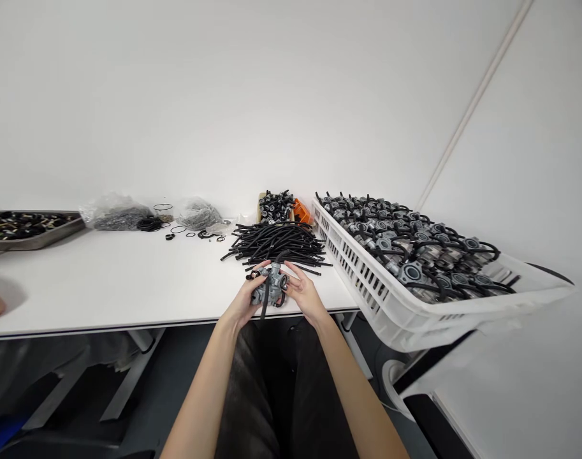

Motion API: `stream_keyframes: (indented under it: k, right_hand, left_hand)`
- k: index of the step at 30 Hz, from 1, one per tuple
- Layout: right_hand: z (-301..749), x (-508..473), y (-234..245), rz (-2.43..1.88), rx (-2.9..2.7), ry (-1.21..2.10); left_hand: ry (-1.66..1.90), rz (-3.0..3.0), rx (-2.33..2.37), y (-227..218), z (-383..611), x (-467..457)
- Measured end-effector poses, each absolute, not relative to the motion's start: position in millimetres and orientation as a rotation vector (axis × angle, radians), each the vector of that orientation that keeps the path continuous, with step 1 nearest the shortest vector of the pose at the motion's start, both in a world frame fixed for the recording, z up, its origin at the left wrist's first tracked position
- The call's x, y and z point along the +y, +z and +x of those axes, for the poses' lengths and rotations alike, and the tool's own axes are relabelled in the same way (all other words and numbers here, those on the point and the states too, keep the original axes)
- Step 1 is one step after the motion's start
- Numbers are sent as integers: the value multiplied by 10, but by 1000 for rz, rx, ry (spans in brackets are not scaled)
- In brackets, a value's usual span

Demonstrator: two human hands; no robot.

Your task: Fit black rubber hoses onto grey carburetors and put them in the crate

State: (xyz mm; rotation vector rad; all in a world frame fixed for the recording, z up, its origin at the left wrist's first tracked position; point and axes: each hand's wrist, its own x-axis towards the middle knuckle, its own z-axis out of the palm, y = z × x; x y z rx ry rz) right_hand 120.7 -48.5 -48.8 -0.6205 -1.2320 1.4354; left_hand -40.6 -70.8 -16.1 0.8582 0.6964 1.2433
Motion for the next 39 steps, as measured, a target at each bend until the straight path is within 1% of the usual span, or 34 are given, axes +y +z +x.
stream_keyframes:
  k: [11, 18, 26, 39]
  right_hand:
    - [1193, -457, -580, -760, -1108, 1257]
    - [1167, -545, -500, -848, -1349, 1230]
    - [1170, -611, -463, -815, -1523, 1168]
    - [1143, -552, -600, -729, -1418, 1042]
  left_hand:
    - [1531, 712, 844, -280, -382, -614]
    - [1646, 670, 918, -231, -315, -613]
    - [1670, 737, 976, -214, -281, -651]
    - [1691, 947, 1045, -339, -298, -592]
